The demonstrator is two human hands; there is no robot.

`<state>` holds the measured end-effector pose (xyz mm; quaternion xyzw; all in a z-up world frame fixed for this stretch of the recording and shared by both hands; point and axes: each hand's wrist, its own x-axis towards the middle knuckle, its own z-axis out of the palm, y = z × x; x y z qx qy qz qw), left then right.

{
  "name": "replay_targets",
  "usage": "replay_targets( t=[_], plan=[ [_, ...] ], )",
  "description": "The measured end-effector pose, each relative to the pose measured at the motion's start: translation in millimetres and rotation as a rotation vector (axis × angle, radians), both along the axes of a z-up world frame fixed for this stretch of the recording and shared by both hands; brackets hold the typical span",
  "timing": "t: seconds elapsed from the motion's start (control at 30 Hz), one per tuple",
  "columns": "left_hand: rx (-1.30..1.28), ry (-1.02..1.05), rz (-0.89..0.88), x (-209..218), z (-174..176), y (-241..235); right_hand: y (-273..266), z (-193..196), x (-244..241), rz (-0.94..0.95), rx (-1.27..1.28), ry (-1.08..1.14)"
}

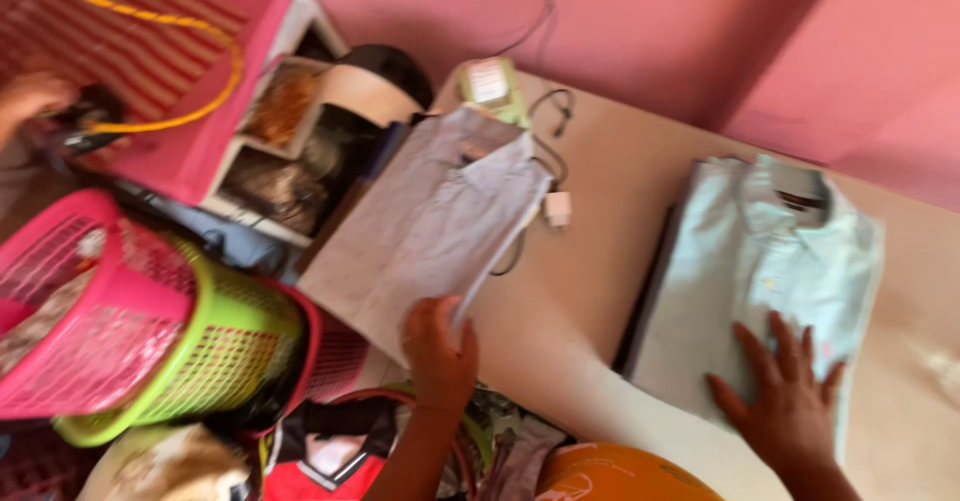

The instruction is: Stacking several folded shirts and garments into a neat pile on a workspace table.

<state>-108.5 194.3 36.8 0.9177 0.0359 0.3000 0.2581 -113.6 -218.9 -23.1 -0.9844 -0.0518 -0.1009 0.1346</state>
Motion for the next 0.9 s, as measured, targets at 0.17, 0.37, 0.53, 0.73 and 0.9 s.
replay_targets(
  t=[0.17, 0.37, 0.53, 0.73, 0.9],
  plan=[
    [-0.412, 0.071, 0.457, -28.0, -98.1, 114.4, 53.4, 32.4, 18.6, 0.096, 0.106, -0.177],
    [-1.016, 0.404, 0.538, -32.0, -83.9, 135.4, 158.1, 52.9, 46.5, 0.315, 0.439, -0.049],
    [-0.748, 0.433, 0.536, -28.2, -78.8, 141.9, 227.0, 35.3, 54.8, 0.313, 0.487, 0.425],
    [-1.153, 0.567, 0.482, -17.5, -21.6, 130.5, 279.1, 21.6, 61.2, 0.207, 0.836, 0.984],
    [-1.876, 0.297, 0.142, -26.4, 9.8, 98.9, 305.0, 72.3, 71.1, -0.19, 1.76, 1.409]
  ],
)
